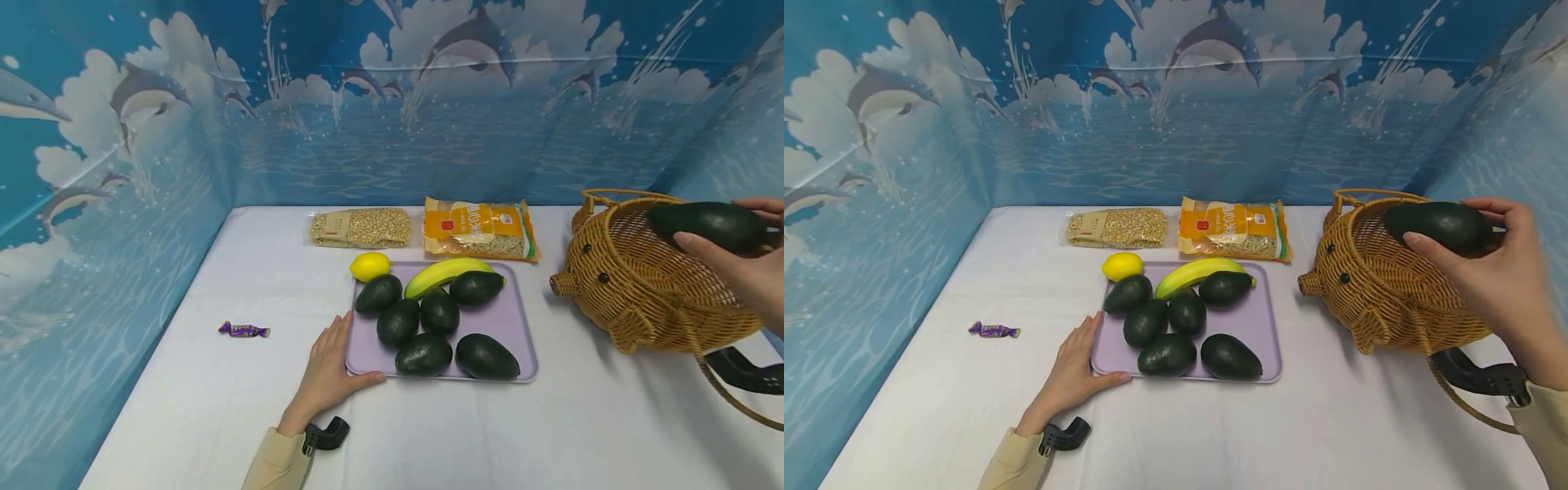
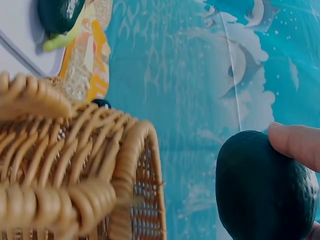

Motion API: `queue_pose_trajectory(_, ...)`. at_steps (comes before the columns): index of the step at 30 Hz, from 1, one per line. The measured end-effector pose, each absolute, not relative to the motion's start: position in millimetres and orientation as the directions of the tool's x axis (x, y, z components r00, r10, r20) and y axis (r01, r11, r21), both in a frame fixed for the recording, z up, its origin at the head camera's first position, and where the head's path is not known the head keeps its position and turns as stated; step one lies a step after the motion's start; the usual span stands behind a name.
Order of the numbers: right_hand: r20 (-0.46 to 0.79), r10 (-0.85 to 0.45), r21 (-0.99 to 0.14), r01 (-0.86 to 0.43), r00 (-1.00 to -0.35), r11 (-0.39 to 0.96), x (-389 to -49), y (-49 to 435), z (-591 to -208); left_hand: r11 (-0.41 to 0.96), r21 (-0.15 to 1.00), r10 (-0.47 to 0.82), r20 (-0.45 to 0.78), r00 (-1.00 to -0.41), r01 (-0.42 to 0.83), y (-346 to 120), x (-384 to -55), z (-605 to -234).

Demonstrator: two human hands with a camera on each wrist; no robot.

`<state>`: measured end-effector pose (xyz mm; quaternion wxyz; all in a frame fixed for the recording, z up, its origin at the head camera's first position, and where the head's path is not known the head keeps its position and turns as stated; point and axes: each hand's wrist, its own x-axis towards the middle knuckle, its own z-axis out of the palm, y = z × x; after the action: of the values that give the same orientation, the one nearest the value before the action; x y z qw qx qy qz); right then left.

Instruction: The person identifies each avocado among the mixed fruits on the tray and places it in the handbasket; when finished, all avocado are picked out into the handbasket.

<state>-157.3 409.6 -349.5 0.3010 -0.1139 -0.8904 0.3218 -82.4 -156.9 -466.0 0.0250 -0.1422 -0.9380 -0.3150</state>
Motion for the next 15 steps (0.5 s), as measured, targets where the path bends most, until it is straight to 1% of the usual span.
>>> queue_pose_trajectory(4,0.419,0.441,-0.649,0.079,-0.794,0.757,-170,435,-362,0.758,0.587,0.253,0.139,-0.957,0.286,-157,-82,-466)
queue_pose_trajectory(7,0.389,0.451,-0.645,0.111,-0.804,0.756,-173,439,-360,0.755,0.589,0.253,0.142,-0.957,0.287,-157,-82,-466)
queue_pose_trajectory(15,0.388,0.389,-0.594,0.096,-0.836,0.799,-180,441,-359,0.76,0.58,0.256,0.147,-0.955,0.293,-158,-83,-467)
